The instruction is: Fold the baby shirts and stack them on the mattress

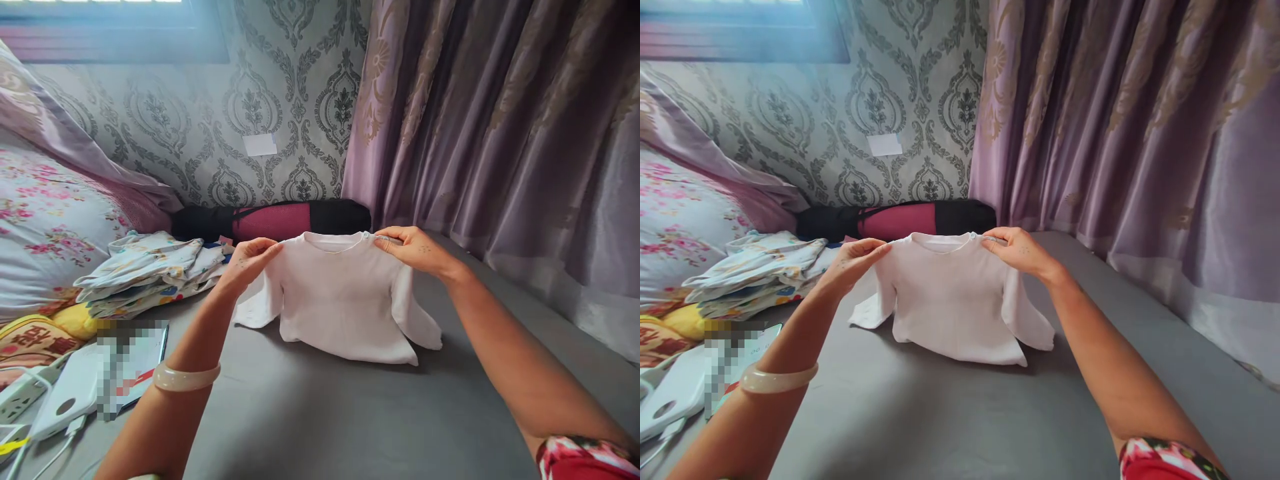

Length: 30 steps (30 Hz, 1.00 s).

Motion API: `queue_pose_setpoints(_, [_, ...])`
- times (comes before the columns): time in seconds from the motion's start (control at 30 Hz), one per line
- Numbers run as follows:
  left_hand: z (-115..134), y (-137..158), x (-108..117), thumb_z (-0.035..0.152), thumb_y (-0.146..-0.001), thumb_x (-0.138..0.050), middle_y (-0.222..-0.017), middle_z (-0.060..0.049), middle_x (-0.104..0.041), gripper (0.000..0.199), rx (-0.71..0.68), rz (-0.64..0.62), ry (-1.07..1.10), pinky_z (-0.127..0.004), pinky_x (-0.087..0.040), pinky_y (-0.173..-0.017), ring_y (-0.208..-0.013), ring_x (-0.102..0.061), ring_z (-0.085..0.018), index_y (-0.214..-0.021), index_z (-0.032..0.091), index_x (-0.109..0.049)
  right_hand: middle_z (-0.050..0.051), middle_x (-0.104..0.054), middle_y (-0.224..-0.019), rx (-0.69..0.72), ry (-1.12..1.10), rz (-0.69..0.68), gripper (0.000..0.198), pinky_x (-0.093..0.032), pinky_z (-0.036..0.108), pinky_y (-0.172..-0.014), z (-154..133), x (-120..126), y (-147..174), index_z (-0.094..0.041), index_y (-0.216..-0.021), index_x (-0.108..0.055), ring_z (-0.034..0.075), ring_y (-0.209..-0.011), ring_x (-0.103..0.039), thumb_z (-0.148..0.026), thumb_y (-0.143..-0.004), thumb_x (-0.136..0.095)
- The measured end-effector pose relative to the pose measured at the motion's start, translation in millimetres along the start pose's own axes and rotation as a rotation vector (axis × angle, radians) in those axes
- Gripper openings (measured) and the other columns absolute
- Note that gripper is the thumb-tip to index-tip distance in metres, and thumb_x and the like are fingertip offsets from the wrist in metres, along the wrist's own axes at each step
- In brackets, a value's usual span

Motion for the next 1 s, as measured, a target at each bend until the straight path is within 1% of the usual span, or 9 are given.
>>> queue_pose_setpoints(0.17, [3.4,3.6,-6.7,0.053,-0.067,-0.073,-0.062,0.0,-0.055,0.036,0.032,-0.019,0.046,-0.02,-0.031,-0.047,-0.056,-0.044,-0.011,-0.071,0.019,-0.067,0.003,-0.073,-0.088,-0.036,-0.017,-0.035,0.034,-0.05,0.033,-0.076,3.8,-0.6,3.5,-0.022,-0.086,-0.076,0.021,-0.083,-0.065,-0.053,-0.074,-0.069])
queue_pose_setpoints(0.33, [9.0,1.8,2.6,0.049,-0.061,-0.079,-0.062,-0.002,-0.059,0.032,0.131,-0.151,0.001,-0.021,-0.031,-0.044,-0.053,-0.048,-0.012,-0.067,0.019,-0.069,0.002,-0.071,-0.076,-0.114,-0.017,-0.097,0.036,-0.048,0.029,-0.063,24.5,12.4,5.7,-0.02,-0.08,-0.076,0.018,-0.069,-0.062,-0.053,-0.068,-0.073])
queue_pose_setpoints(0.47, [34.9,-4.3,17.6,0.046,-0.061,-0.082,-0.068,-0.005,-0.065,0.033,0.115,-0.23,-0.036,-0.024,-0.041,-0.05,-0.06,-0.057,-0.016,-0.075,0.019,-0.071,0.002,-0.069,-0.072,-0.014,0.079,-0.073,0.034,-0.048,0.03,-0.062,4.2,34.1,3.5,-0.022,-0.075,-0.074,0.018,-0.067,-0.061,-0.055,-0.072,-0.07])
queue_pose_setpoints(0.53, [56.4,-8.6,24.8,0.046,-0.067,-0.078,-0.072,-0.003,-0.066,0.031,-0.027,-0.097,-0.097,-0.026,-0.045,-0.057,-0.067,-0.059,-0.017,-0.08,0.019,-0.071,0.002,-0.068,-0.076,0.141,0.165,0.121,0.034,-0.049,0.032,-0.067,-20.6,46.5,2.5,-0.022,-0.077,-0.073,0.018,-0.072,-0.061,-0.056,-0.078,-0.067])
queue_pose_setpoints(0.6, [77.1,-11.9,29.4,0.043,-0.077,-0.071,-0.078,-0.001,-0.065,0.027,-0.239,0.176,-0.217,-0.028,-0.048,-0.068,-0.078,-0.06,-0.018,-0.088,0.019,-0.07,0.004,-0.067,-0.09,0.335,0.278,0.396,0.031,-0.049,0.033,-0.079,-43.4,54.6,3.2,-0.023,-0.088,-0.072,0.018,-0.085,-0.061,-0.051,-0.086,-0.061])
queue_pose_setpoints(0.67, [89.1,-14.5,26.3,0.036,-0.083,-0.065,-0.082,0.0,-0.063,0.02,-0.394,0.352,-0.393,-0.03,-0.047,-0.079,-0.086,-0.059,-0.018,-0.091,0.018,-0.07,0.006,-0.064,-0.099,0.459,0.387,0.511,0.029,-0.047,0.034,-0.086,-53.0,53.6,2.0,-0.022,-0.093,-0.069,0.018,-0.095,-0.059,-0.047,-0.093,-0.054])
queue_pose_setpoints(0.77, [88.2,-21.4,13.0,0.028,-0.083,-0.063,-0.08,0.0,-0.061,0.013,-0.449,0.341,-0.594,-0.031,-0.045,-0.083,-0.084,-0.057,-0.017,-0.085,0.018,-0.071,0.007,-0.064,-0.097,0.468,0.5,0.374,0.033,-0.047,0.038,-0.087,-41.6,42.1,-6.7,-0.021,-0.086,-0.067,0.021,-0.094,-0.06,-0.049,-0.094,-0.052])
queue_pose_setpoints(0.87, [83.7,-27.2,7.3,0.031,-0.086,-0.057,-0.083,-0.002,-0.061,0.018,-0.498,0.472,-0.584,-0.034,-0.043,-0.087,-0.086,-0.056,-0.018,-0.085,0.019,-0.071,0.008,-0.063,-0.105,0.444,0.514,0.463,0.035,-0.045,0.042,-0.092,-24.5,37.4,-13.9,-0.022,-0.09,-0.068,0.024,-0.102,-0.058,-0.05,-0.095,-0.049])
queue_pose_setpoints(1.0, [83.8,-40.0,6.5,0.033,-0.082,-0.062,-0.074,-0.001,-0.061,0.015,-0.473,0.36,-0.582,-0.038,-0.041,-0.091,-0.084,-0.055,-0.02,-0.077,0.021,-0.069,0.008,-0.063,-0.105,0.457,0.527,0.513,0.038,-0.045,0.043,-0.092,-19.4,34.1,-21.3,-0.022,-0.088,-0.068,0.025,-0.102,-0.057,-0.053,-0.095,-0.047])
Point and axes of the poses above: each hand's wrist, its own y-axis away from the middle knuckle, its own x-axis out of the back of the hand, z = x × y, the point moved 2 cm from there along -y, towards the middle knuckle
